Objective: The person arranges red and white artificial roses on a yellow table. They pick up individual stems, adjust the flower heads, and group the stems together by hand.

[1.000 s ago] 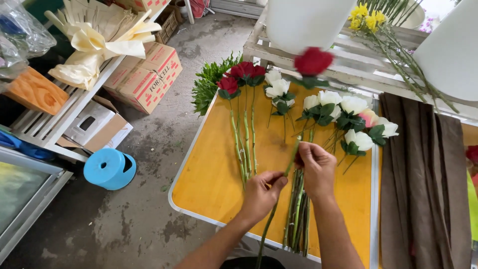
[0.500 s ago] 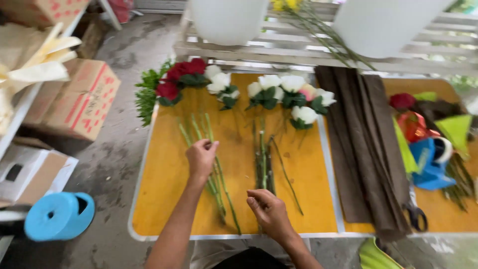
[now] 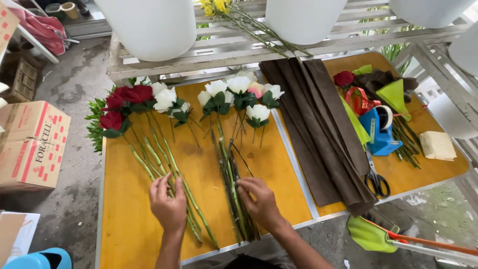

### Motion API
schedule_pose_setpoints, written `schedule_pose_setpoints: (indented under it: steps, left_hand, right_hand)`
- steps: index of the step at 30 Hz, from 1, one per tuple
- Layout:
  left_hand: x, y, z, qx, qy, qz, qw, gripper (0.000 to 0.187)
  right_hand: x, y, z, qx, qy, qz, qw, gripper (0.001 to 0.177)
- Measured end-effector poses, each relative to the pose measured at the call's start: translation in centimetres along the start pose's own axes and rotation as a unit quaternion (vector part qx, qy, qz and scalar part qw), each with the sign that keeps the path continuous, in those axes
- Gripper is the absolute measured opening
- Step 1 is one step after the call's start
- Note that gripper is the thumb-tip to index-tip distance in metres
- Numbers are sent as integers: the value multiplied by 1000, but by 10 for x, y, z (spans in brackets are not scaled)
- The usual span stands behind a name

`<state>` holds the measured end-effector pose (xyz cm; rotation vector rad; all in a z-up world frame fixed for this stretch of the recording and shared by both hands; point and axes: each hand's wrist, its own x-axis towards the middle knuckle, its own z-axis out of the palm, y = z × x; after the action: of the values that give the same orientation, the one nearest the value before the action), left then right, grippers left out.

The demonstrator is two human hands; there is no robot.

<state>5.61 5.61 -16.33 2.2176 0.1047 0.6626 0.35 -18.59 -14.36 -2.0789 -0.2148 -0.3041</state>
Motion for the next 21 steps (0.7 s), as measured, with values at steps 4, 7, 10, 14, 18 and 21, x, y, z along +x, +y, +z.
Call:
schedule_pose_setpoints:
  steps: [4,7,10,14,18,21]
  left_hand:
    - [-32,-18,-22,57,77,15,995,30]
    - [-42,-40,-29,76,123,3,990,28]
    - [-44,-58,-25,72,151,-12,986,27]
    - [-42,-55,-22,69,131,-49,988,26]
    - [-37,-48,-25,60,103,-84,989,27]
    - [-32,-44,-27,62,91,-53,992,25]
  right_hand:
    - [78,39,-7,-78,43,20,996,31]
    - [145,45,-4,-140,-27,91,986,42]
    - [183,60,12,-166,-95,192,962,50]
    - [187,87,14,-91,-14,194,977,20]
    - [171,138,7,-105,35,139,984,31]
    - [158,146,-2,-132,121,30,983,28]
